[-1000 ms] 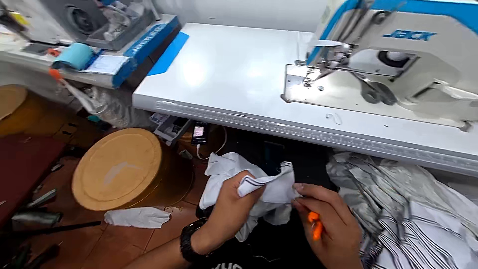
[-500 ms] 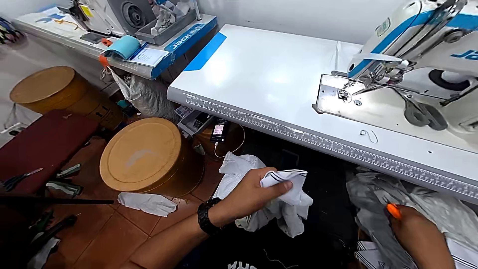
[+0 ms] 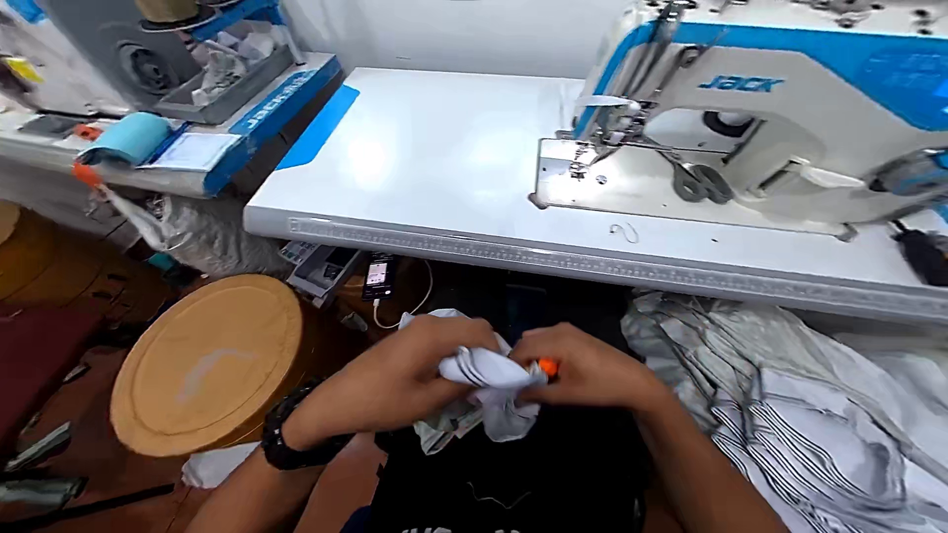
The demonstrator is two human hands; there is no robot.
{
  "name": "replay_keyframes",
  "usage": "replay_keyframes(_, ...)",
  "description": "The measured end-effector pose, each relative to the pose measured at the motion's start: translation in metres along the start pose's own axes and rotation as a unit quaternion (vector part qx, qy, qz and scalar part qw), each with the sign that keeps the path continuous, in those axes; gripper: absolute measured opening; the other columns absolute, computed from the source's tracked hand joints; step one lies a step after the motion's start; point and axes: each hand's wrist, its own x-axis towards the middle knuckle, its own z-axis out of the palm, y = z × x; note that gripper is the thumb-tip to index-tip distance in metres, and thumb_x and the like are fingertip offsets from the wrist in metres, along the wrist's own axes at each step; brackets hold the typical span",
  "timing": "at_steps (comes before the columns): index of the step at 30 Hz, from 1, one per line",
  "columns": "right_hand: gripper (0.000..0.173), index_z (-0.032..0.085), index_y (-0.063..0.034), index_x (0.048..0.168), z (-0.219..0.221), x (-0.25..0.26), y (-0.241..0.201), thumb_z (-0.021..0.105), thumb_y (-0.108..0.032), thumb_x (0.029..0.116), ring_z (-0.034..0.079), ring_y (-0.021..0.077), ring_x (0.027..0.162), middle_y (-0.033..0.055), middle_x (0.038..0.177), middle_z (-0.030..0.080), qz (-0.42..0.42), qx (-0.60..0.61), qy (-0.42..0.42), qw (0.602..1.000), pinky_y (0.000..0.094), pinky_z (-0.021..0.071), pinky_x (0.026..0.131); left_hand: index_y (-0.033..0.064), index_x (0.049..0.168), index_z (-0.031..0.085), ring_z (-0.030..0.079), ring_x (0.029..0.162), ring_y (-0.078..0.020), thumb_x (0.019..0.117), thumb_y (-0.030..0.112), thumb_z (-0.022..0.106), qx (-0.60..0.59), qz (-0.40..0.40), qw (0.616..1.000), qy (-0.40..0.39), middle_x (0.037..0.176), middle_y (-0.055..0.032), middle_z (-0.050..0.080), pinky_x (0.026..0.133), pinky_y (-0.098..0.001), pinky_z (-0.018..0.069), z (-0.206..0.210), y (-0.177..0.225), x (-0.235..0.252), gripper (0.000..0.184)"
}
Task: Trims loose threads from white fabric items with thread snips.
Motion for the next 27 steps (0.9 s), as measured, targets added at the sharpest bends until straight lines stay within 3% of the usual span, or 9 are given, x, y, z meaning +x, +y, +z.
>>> replay_keyframes(2, 0.019, 0.07, -0.0073, 0.088, -0.021, -0.01, 0.01, 0.079, -0.024, 0.0875, 0.058, -0.0011, 0.064, -0.0043, 0.074, 0.066, 0.022, 0.095, 0.029, 0.995, 0.0172, 0.0487, 0.056, 0.0132, 0.1, 0.067, 0.063, 0.073, -0.0028, 0.0989, 0.019, 0.063, -0.084, -0.101, 0.989, 0.061, 0.086, 0.0046, 0.067, 0.064, -0.0203, 0.0552, -0.001, -0.01, -0.004, 0.007)
replay_keyframes(5, 0.016, 0.068, -0.0087, 0.097, -0.038, -0.022, 0.004, 0.074, -0.023, 0.0931, 0.06, -0.001, 0.071, -0.0047, 0.084, 0.066, 0.042, 0.188, 0.063, 0.979, 0.0157, 0.0508, 0.061, 0.0168, 0.109, 0.072, 0.07, 0.078, -0.0073, 0.1009, 0.025, 0.061, -0.298, -0.227, 0.915, 0.148, 0.091, -0.0009, 0.074, 0.071, -0.0258, 0.0608, 0.012, -0.021, -0.007, 0.015)
replay_keyframes(8, 0.012, 0.062, -0.0107, 0.098, -0.027, -0.023, -0.007, 0.069, -0.021, 0.0973, 0.06, -0.0013, 0.071, -0.0055, 0.08, 0.064, 0.051, 0.256, 0.065, 0.963, 0.0156, 0.0506, 0.063, 0.0148, 0.113, 0.073, 0.074, 0.084, -0.0113, 0.0922, 0.026, 0.075, -0.414, -0.249, 0.859, 0.17, 0.097, -0.006, 0.077, 0.077, -0.0292, 0.0629, 0.023, -0.023, -0.006, 0.024)
replay_keyframes(11, 0.012, 0.062, -0.0138, 0.096, -0.014, -0.024, -0.009, 0.071, -0.021, 0.0955, 0.061, -0.0017, 0.072, -0.0061, 0.08, 0.065, 0.075, 0.325, 0.088, 0.939, 0.0154, 0.0517, 0.064, 0.0122, 0.111, 0.073, 0.075, 0.083, -0.0128, 0.0814, 0.014, 0.083, -0.421, -0.249, 0.861, 0.144, 0.095, -0.0079, 0.077, 0.077, -0.0296, 0.0633, 0.022, -0.023, -0.007, 0.031)
replay_keyframes(16, 0.006, 0.064, -0.0144, 0.092, -0.011, -0.026, -0.008, 0.07, -0.015, 0.0927, 0.061, -0.0026, 0.068, -0.0065, 0.076, 0.066, 0.073, 0.325, 0.12, 0.935, 0.0148, 0.0516, 0.062, 0.0141, 0.103, 0.071, 0.07, 0.079, -0.0082, 0.0806, 0.012, 0.083, -0.221, -0.166, 0.957, 0.087, 0.093, -0.0004, 0.073, 0.069, -0.0231, 0.06, 0.013, -0.031, -0.008, 0.026)
replay_keyframes(18, 0.009, 0.062, -0.0121, 0.087, -0.009, -0.025, -0.017, 0.071, -0.012, 0.0889, 0.054, -0.0023, 0.057, -0.006, 0.068, 0.059, 0.065, 0.221, 0.161, 0.96, 0.0136, 0.0445, 0.051, 0.0167, 0.114, 0.074, 0.07, 0.094, -0.0055, 0.0848, 0.016, 0.081, -0.043, -0.071, 0.992, 0.097, 0.106, 0.0051, 0.073, 0.083, -0.0226, 0.0613, 0.011, -0.029, -0.008, 0.03)
replay_keyframes(20, 0.008, 0.063, -0.0104, 0.088, -0.006, -0.025, -0.031, 0.071, -0.012, 0.0881, 0.053, -0.0024, 0.057, -0.0057, 0.07, 0.06, 0.032, 0.068, 0.19, 0.979, 0.0136, 0.0444, 0.049, 0.0152, 0.104, 0.076, 0.068, 0.1, -0.0079, 0.0898, 0.017, 0.074, 0.112, 0.032, 0.985, 0.127, 0.102, 0.0051, 0.073, 0.091, -0.0293, 0.0582, 0.015, -0.026, -0.009, 0.015)
replay_keyframes(22, 0.006, 0.066, -0.0113, 0.095, 0.0, -0.027, -0.044, 0.068, -0.014, 0.0902, 0.063, 0.0001, 0.076, -0.0047, 0.088, 0.069, 0.003, -0.118, 0.196, 0.973, 0.0174, 0.0551, 0.065, 0.0145, 0.097, 0.072, 0.066, 0.108, -0.0125, 0.0938, 0.015, 0.066, 0.206, 0.091, 0.963, 0.148, 0.103, 0.0022, 0.072, 0.099, -0.0362, 0.0548, 0.022, -0.018, -0.015, 0.007)
replay_keyframes(27, 0.019, 0.065, -0.0141, 0.119, 0.03, -0.042, -0.056, 0.053, -0.02, 0.105, 0.067, 0.0162, 0.08, 0.0026, 0.093, 0.071, -0.015, -0.334, 0.193, 0.923, 0.03, 0.0549, 0.064, 0.012, 0.094, 0.053, 0.063, 0.093, -0.0204, 0.1059, 0.012, 0.047, 0.282, 0.181, 0.923, 0.186, 0.091, -0.0062, 0.059, 0.09, -0.0364, 0.0537, 0.052, -0.028, -0.041, 0.013)
